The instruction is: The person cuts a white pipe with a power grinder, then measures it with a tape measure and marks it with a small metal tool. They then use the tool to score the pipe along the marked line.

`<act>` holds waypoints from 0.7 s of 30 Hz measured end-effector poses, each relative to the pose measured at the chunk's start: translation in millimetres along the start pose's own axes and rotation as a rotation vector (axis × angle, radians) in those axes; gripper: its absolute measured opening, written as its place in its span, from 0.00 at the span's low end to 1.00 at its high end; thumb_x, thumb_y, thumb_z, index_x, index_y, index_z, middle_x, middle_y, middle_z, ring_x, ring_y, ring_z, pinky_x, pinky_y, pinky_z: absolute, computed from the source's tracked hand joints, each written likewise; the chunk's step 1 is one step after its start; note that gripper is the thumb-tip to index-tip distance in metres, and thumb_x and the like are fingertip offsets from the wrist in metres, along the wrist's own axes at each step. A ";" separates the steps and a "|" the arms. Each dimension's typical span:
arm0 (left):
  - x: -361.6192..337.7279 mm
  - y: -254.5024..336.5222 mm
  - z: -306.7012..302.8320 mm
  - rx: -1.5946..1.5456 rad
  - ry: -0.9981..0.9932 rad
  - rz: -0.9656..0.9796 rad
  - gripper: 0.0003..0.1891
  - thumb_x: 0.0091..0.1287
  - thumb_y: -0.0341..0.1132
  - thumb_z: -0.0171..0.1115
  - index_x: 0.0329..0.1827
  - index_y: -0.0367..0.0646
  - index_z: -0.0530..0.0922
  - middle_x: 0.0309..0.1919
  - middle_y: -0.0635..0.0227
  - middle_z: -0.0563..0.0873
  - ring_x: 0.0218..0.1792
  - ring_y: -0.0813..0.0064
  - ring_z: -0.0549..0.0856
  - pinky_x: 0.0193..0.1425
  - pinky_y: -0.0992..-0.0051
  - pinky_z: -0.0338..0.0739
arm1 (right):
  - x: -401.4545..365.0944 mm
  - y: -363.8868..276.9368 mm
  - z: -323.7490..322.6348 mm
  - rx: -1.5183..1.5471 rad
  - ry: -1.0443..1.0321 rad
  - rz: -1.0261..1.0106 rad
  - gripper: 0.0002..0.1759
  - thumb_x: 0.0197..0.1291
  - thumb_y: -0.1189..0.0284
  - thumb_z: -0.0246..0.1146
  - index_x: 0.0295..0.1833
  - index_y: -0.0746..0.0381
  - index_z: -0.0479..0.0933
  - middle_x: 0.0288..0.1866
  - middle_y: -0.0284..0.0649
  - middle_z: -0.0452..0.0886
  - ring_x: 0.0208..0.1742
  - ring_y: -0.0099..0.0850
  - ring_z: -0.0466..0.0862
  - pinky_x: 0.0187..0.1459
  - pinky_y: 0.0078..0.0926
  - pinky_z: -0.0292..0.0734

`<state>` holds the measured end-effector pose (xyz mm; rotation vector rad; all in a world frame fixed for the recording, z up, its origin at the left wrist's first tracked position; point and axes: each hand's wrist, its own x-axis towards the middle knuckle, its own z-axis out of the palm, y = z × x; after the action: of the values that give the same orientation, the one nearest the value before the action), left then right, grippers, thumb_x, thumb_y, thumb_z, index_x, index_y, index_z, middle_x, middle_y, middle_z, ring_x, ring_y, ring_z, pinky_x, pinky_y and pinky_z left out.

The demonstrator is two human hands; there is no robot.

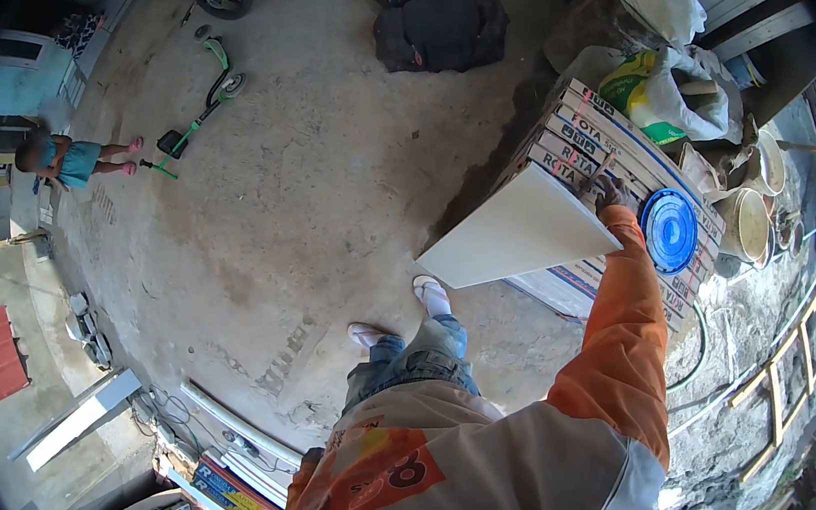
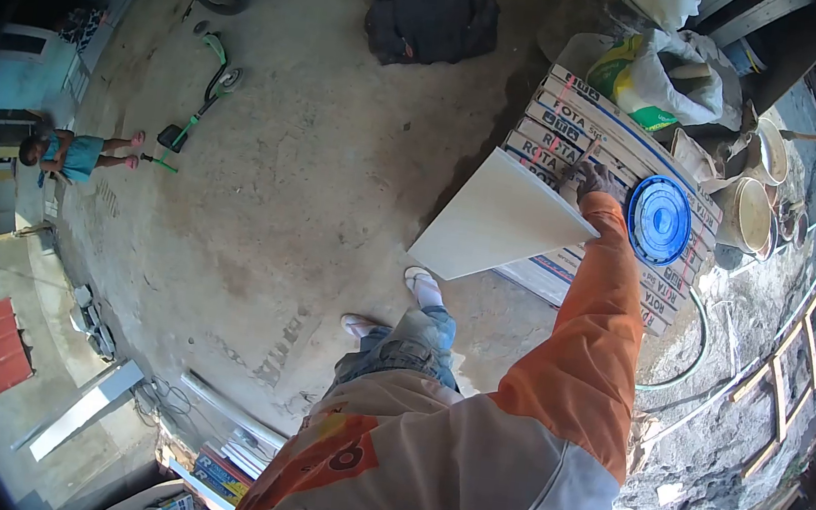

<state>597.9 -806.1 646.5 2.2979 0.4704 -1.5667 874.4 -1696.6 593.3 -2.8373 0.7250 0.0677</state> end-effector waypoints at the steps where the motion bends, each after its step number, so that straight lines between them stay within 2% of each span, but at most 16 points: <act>1: 0.2 -1.9 -15.5 0.153 -0.010 0.094 0.14 0.55 0.44 0.60 0.38 0.44 0.81 0.29 0.60 0.83 0.33 0.66 0.82 0.41 0.66 0.76 | 9.8 -7.5 11.1 0.031 0.012 -0.084 0.22 0.52 0.68 0.57 0.56 0.48 0.72 0.56 0.45 0.71 0.58 0.48 0.71 0.55 0.44 0.70; 2: 1.4 -4.3 -30.2 0.104 -0.019 0.076 0.15 0.54 0.43 0.60 0.39 0.44 0.82 0.30 0.60 0.83 0.34 0.67 0.82 0.42 0.67 0.76 | 13.2 -0.4 23.6 0.073 -0.054 -0.089 0.23 0.52 0.67 0.58 0.56 0.47 0.72 0.57 0.44 0.71 0.59 0.47 0.70 0.55 0.44 0.70; 3: -9.8 3.8 -33.7 -0.413 0.142 -0.163 0.11 0.56 0.39 0.57 0.37 0.43 0.79 0.26 0.59 0.83 0.29 0.68 0.82 0.36 0.69 0.75 | 13.7 4.1 41.4 0.120 -0.123 -0.110 0.23 0.52 0.65 0.58 0.57 0.46 0.72 0.58 0.43 0.70 0.60 0.47 0.69 0.55 0.44 0.70; 4: -14.3 23.3 -44.5 -0.941 0.312 -0.394 0.08 0.58 0.35 0.53 0.35 0.43 0.77 0.23 0.59 0.83 0.24 0.70 0.82 0.30 0.72 0.74 | 4.4 -54.7 -24.9 -0.093 -0.276 -0.072 0.27 0.51 0.62 0.59 0.60 0.46 0.70 0.64 0.43 0.66 0.63 0.46 0.66 0.56 0.42 0.70; 5: -6.5 11.4 -50.2 -0.892 0.338 -0.375 0.07 0.58 0.36 0.53 0.34 0.44 0.78 0.22 0.58 0.82 0.23 0.70 0.82 0.30 0.72 0.74 | -0.8 -54.7 -26.7 -0.106 -0.284 -0.101 0.26 0.51 0.61 0.59 0.59 0.47 0.70 0.63 0.44 0.67 0.63 0.46 0.67 0.56 0.42 0.70; 7: -3.1 -0.3 -51.2 -0.510 0.514 0.126 0.07 0.58 0.35 0.53 0.34 0.44 0.78 0.21 0.60 0.82 0.22 0.70 0.81 0.30 0.72 0.75 | -18.4 -35.2 -8.7 -0.045 -0.126 -0.204 0.25 0.51 0.60 0.59 0.57 0.51 0.72 0.62 0.45 0.69 0.62 0.45 0.69 0.55 0.41 0.70; 9: 21.4 -8.8 -48.1 -0.502 0.464 0.143 0.09 0.58 0.39 0.56 0.36 0.43 0.77 0.27 0.57 0.83 0.23 0.68 0.80 0.26 0.68 0.74 | -27.0 -24.6 7.5 0.035 0.111 -0.262 0.25 0.51 0.58 0.60 0.55 0.54 0.74 0.61 0.46 0.71 0.61 0.44 0.71 0.54 0.41 0.70; 11: -13.7 75.7 -76.7 -0.737 0.357 -0.159 0.09 0.59 0.38 0.56 0.36 0.43 0.78 0.26 0.58 0.83 0.22 0.70 0.80 0.26 0.70 0.74 | -16.8 99.3 103.3 0.298 -0.402 0.511 0.31 0.56 0.62 0.63 0.63 0.63 0.68 0.51 0.43 0.79 0.47 0.32 0.79 0.48 0.27 0.73; 13: -9.3 85.1 -73.2 -0.862 0.338 -0.232 0.07 0.57 0.34 0.60 0.36 0.44 0.78 0.28 0.60 0.83 0.26 0.66 0.81 0.29 0.69 0.76 | -38.4 50.4 64.9 0.018 -0.189 0.428 0.30 0.55 0.61 0.63 0.62 0.63 0.68 0.50 0.43 0.79 0.46 0.32 0.79 0.48 0.28 0.73; 15: -3.9 68.2 -58.4 -0.310 0.499 0.221 0.11 0.56 0.41 0.57 0.32 0.43 0.81 0.22 0.63 0.82 0.28 0.68 0.81 0.35 0.68 0.76 | -47.9 22.2 43.6 -0.064 -0.091 0.420 0.29 0.55 0.61 0.63 0.60 0.64 0.69 0.49 0.43 0.79 0.45 0.32 0.79 0.47 0.28 0.73; 16: 9.6 49.4 -48.7 -0.125 0.564 0.323 0.11 0.56 0.41 0.58 0.33 0.43 0.81 0.24 0.63 0.82 0.30 0.67 0.81 0.40 0.67 0.76 | -49.4 13.1 39.7 -0.084 -0.054 0.420 0.28 0.55 0.61 0.63 0.59 0.64 0.69 0.48 0.43 0.80 0.45 0.32 0.79 0.47 0.28 0.73; 17: 14.8 43.8 -45.4 0.011 0.484 0.237 0.12 0.55 0.41 0.58 0.36 0.45 0.82 0.31 0.61 0.84 0.35 0.65 0.82 0.45 0.66 0.76 | -47.9 1.3 37.7 -0.105 -0.019 0.408 0.28 0.55 0.61 0.63 0.58 0.64 0.70 0.48 0.43 0.80 0.44 0.32 0.79 0.46 0.29 0.73; 18: 19.1 42.1 -40.3 -0.337 0.392 0.039 0.13 0.56 0.41 0.57 0.39 0.46 0.82 0.37 0.59 0.84 0.41 0.62 0.82 0.47 0.66 0.75 | -44.2 -8.1 36.4 -0.104 0.013 0.397 0.27 0.55 0.61 0.63 0.57 0.64 0.70 0.47 0.43 0.80 0.44 0.32 0.79 0.46 0.29 0.73; 19: 30.9 45.4 -31.1 -0.771 0.403 -0.252 0.16 0.56 0.43 0.55 0.42 0.45 0.81 0.41 0.58 0.84 0.44 0.56 0.82 0.48 0.63 0.75 | -45.0 -19.8 37.1 -0.112 0.035 0.374 0.27 0.55 0.61 0.63 0.56 0.64 0.70 0.46 0.43 0.80 0.43 0.32 0.79 0.46 0.29 0.73; 20: -33.3 97.1 -74.7 -0.580 0.366 -0.346 0.19 0.57 0.45 0.54 0.44 0.43 0.81 0.41 0.57 0.84 0.45 0.54 0.82 0.50 0.61 0.74 | -32.2 -44.8 36.8 -0.104 0.079 0.301 0.26 0.55 0.61 0.63 0.55 0.64 0.71 0.46 0.43 0.80 0.43 0.32 0.79 0.45 0.29 0.73; 21: -39.1 98.4 -75.2 -0.615 0.383 -0.366 0.21 0.57 0.47 0.54 0.47 0.43 0.80 0.45 0.56 0.83 0.49 0.53 0.80 0.53 0.61 0.73 | -36.7 -55.2 37.2 -0.096 0.100 0.285 0.26 0.55 0.61 0.63 0.55 0.65 0.71 0.45 0.43 0.80 0.42 0.32 0.79 0.45 0.29 0.73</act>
<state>690.0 -864.7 716.7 2.0702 1.3228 -0.9034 868.9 -1624.1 571.1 -2.8211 1.1740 0.0052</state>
